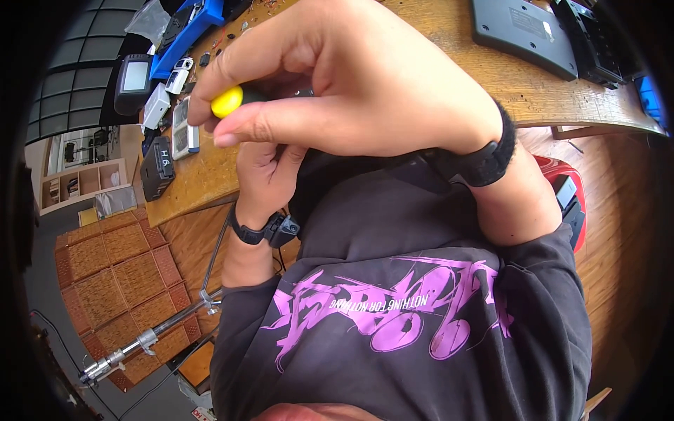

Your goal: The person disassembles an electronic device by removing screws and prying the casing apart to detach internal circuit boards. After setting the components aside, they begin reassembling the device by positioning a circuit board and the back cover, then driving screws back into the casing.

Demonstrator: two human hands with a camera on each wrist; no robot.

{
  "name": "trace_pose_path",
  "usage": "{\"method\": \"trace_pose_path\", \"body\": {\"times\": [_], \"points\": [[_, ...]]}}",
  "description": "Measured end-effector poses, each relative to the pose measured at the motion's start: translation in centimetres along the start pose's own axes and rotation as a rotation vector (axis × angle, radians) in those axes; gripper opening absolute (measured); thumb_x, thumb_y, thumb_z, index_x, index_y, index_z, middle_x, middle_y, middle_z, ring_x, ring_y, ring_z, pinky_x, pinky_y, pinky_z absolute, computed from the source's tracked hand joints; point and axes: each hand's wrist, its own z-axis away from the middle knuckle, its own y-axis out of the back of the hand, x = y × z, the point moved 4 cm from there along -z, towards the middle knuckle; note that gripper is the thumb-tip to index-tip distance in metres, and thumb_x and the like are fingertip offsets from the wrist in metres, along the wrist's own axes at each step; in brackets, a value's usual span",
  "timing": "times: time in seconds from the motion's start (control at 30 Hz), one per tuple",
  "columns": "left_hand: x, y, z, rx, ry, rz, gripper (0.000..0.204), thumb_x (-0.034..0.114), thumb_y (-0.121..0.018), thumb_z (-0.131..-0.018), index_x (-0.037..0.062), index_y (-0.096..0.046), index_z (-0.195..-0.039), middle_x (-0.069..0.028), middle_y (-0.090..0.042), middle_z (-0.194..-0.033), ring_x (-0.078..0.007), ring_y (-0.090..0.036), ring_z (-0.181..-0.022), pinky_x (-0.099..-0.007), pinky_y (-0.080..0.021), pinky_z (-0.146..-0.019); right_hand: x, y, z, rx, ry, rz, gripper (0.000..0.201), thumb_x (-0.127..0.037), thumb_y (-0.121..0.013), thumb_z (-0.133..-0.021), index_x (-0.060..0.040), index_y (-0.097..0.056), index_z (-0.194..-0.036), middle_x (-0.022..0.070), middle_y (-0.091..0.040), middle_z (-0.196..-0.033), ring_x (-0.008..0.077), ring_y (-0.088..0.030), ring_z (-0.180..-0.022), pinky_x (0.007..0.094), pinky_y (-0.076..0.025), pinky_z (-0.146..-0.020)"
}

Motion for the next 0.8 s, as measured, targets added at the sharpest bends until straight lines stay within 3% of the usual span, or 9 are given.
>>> {"method": "trace_pose_path", "body": {"times": [0.07, 0.2, 0.27, 0.3, 0.4, 0.43, 0.57, 0.67, 0.8], "points": [[0.0, 0.2, -0.1, 0.035, -0.015, -0.025, 0.014, 0.006, -0.08, -0.107, 0.0042, -0.081, -0.121, -0.0126, -0.085, -0.107, -0.0329, -0.082, -0.101, -0.0403, -0.061, -0.089, 1.4, 0.2, 0.1, -0.054, -0.208, 0.305, 0.031, -0.017, -0.091, -0.102, 0.0051, -0.084, -0.123, 0.0172, -0.089, -0.107, 0.0179, -0.086, -0.092, 0.0277, -0.068, -0.082], [0.2, 0.2, -0.4, -0.06, 0.007, -0.022, 0.012, 0.004, -0.081, -0.105, 0.0005, -0.081, -0.117, -0.0156, -0.084, -0.115, -0.0347, -0.081, -0.101, -0.0423, -0.061, -0.091, 1.3, 1.4, -1.2, 0.111, -0.056, 0.248, 0.03, -0.02, -0.092, -0.102, 0.0034, -0.086, -0.12, 0.0151, -0.088, -0.1, 0.0169, -0.085, -0.084, 0.0267, -0.066, -0.076], [-0.7, 0.0, 0.5, 0.008, -0.019, -0.014, 0.011, 0.002, -0.078, -0.106, 0.0021, -0.081, -0.116, -0.0155, -0.083, -0.116, -0.0335, -0.08, -0.102, -0.0418, -0.06, -0.091, -0.3, 3.3, -4.3, -0.632, -0.42, 0.08, 0.032, -0.02, -0.09, -0.102, 0.0037, -0.085, -0.122, 0.0168, -0.087, -0.099, 0.021, -0.085, -0.082, 0.0287, -0.066, -0.075], [-0.2, 0.1, 0.4, -0.021, -0.003, -0.033, 0.009, -0.001, -0.074, -0.108, 0.0026, -0.078, -0.115, -0.0143, -0.082, -0.113, -0.0319, -0.08, -0.103, -0.0407, -0.06, -0.092, 0.2, 0.3, -0.4, -0.09, -0.114, 0.346, 0.033, -0.019, -0.087, -0.104, 0.005, -0.083, -0.126, 0.0187, -0.086, -0.101, 0.0251, -0.085, -0.084, 0.0305, -0.066, -0.077], [1.4, 0.1, -1.0, -0.051, -0.022, 0.043, 0.006, -0.002, -0.072, -0.109, 0.0017, -0.074, -0.113, -0.0144, -0.081, -0.11, -0.0311, -0.079, -0.103, -0.0401, -0.06, -0.091, -1.0, -0.3, -0.6, 0.03, 0.046, 0.074, 0.033, -0.015, -0.084, -0.105, 0.0064, -0.081, -0.13, 0.0206, -0.086, -0.106, 0.0268, -0.086, -0.09, 0.0314, -0.067, -0.082], [1.2, 0.1, -1.0, -0.058, -0.061, 0.024, 0.005, -0.003, -0.071, -0.109, 0.0011, -0.072, -0.113, -0.0143, -0.08, -0.109, -0.0305, -0.079, -0.1, -0.0398, -0.061, -0.089, -0.6, -0.1, -0.2, -0.008, -0.134, 0.138, 0.033, -0.012, -0.084, -0.105, 0.0063, -0.081, -0.132, 0.0195, -0.087, -0.109, 0.0254, -0.087, -0.097, 0.032, -0.067, -0.088], [0.4, -0.1, -0.6, -0.054, -0.054, 0.018, 0.006, -0.003, -0.071, -0.109, 0.0002, -0.072, -0.113, -0.0134, -0.079, -0.108, -0.0295, -0.079, -0.098, -0.0391, -0.061, -0.088, 0.2, 0.3, -0.5, -0.067, -0.08, 0.27, 0.034, -0.011, -0.088, -0.104, 0.0076, -0.081, -0.131, 0.0175, -0.088, -0.109, 0.0201, -0.087, -0.097, 0.0302, -0.068, -0.086], [0.3, -0.3, -1.2, -0.046, -0.025, 0.077, 0.005, -0.005, -0.07, -0.109, -0.0008, -0.071, -0.112, -0.0133, -0.079, -0.108, -0.0287, -0.079, -0.098, -0.038, -0.061, -0.089, -1.0, -0.7, -1.4, -0.012, -0.303, 0.575, 0.038, -0.014, -0.093, -0.102, 0.0093, -0.081, -0.129, 0.0164, -0.089, -0.109, 0.0145, -0.086, -0.097, 0.0274, -0.068, -0.083], [0.0, -0.5, -1.8, -0.032, -0.052, 0.054, 0.005, -0.005, -0.069, -0.109, -0.0011, -0.07, -0.111, -0.0128, -0.079, -0.108, -0.0278, -0.079, -0.097, -0.0374, -0.061, -0.088, 1.5, 0.4, -0.9, 0.07, -0.058, 0.294, 0.036, -0.013, -0.091, -0.103, 0.0102, -0.08, -0.129, 0.0157, -0.089, -0.109, 0.0137, -0.085, -0.096, 0.0266, -0.068, -0.081]]}}
